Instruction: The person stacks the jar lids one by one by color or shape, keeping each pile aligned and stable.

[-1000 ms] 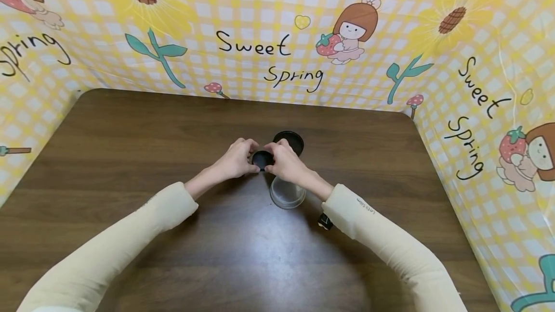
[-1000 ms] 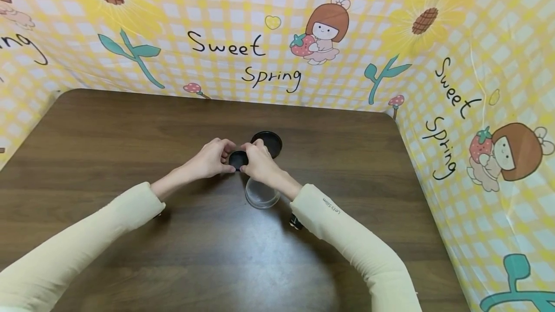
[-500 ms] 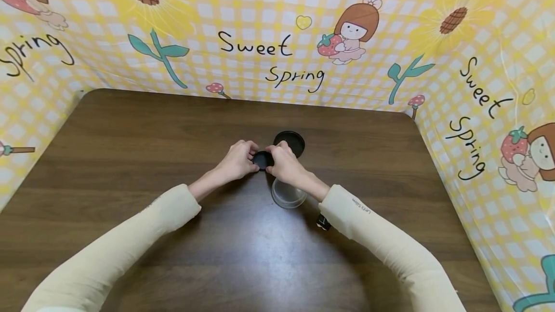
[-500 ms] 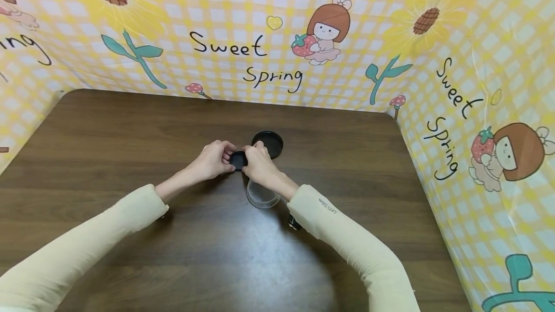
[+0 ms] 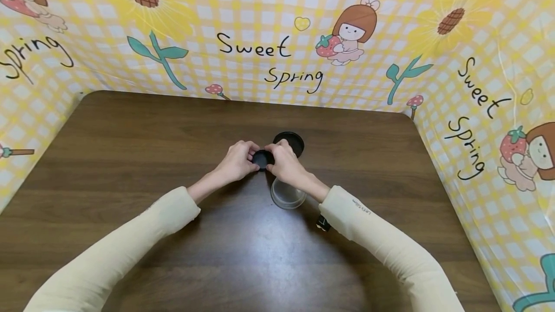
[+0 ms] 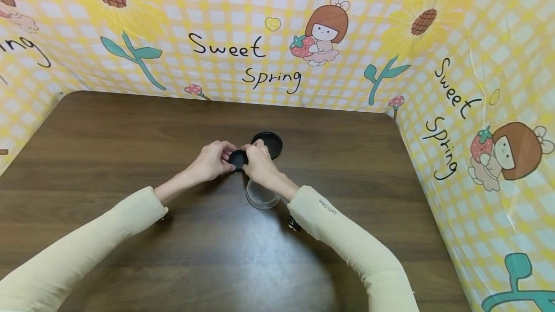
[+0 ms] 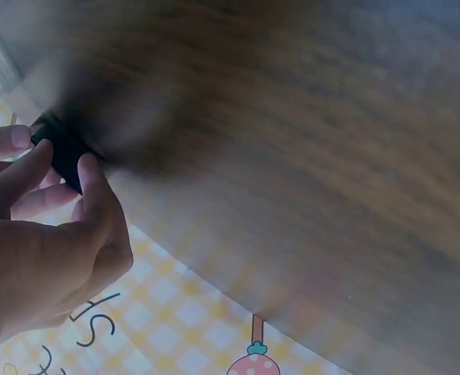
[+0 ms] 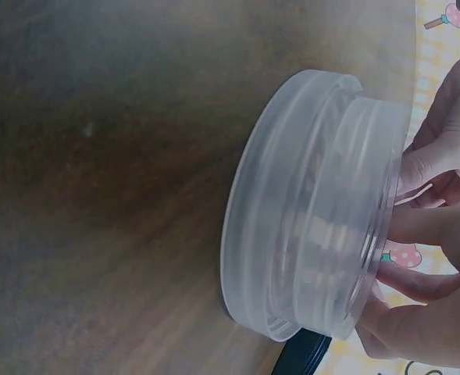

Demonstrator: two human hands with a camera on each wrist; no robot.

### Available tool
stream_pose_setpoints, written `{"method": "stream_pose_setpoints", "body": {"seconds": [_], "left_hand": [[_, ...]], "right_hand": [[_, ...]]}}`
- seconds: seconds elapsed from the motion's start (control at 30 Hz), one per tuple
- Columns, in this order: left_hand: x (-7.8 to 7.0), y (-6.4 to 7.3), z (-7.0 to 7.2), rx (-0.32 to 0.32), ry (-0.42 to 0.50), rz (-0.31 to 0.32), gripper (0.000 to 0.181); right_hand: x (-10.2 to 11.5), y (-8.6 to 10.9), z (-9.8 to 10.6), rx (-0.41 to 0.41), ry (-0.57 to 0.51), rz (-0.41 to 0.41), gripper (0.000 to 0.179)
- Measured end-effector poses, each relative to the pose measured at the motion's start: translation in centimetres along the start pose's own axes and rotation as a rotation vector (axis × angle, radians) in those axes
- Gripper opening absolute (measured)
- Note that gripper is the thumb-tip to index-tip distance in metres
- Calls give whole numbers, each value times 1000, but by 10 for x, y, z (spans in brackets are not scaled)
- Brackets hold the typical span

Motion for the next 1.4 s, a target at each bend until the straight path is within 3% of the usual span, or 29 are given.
{"method": "stream_pose_setpoints", "body": {"seconds": [0.33,0.77,1.4], "left_hand": [[-7,-6,10,-83,80,0,44],[-9,-22,-4,-61,110,52,42],[-17,-45,-17,-57,104,51,42]], "right_hand": [[-6,-2,17,-30,-108,-19,47],[-27,-4,27,-14,-159,-44,48],[-51,-11,38,-27,-154,-70,48]]}}
Point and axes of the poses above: each hand's wrist, its own y-axis away from the middle knuckle, its own z-axis out of the back of the hand, x = y × z, the point moved 10 cm from there along -y, towards the middle knuckle, and after that the axes turned 9 degrees about -z, right-handed, at the moved point
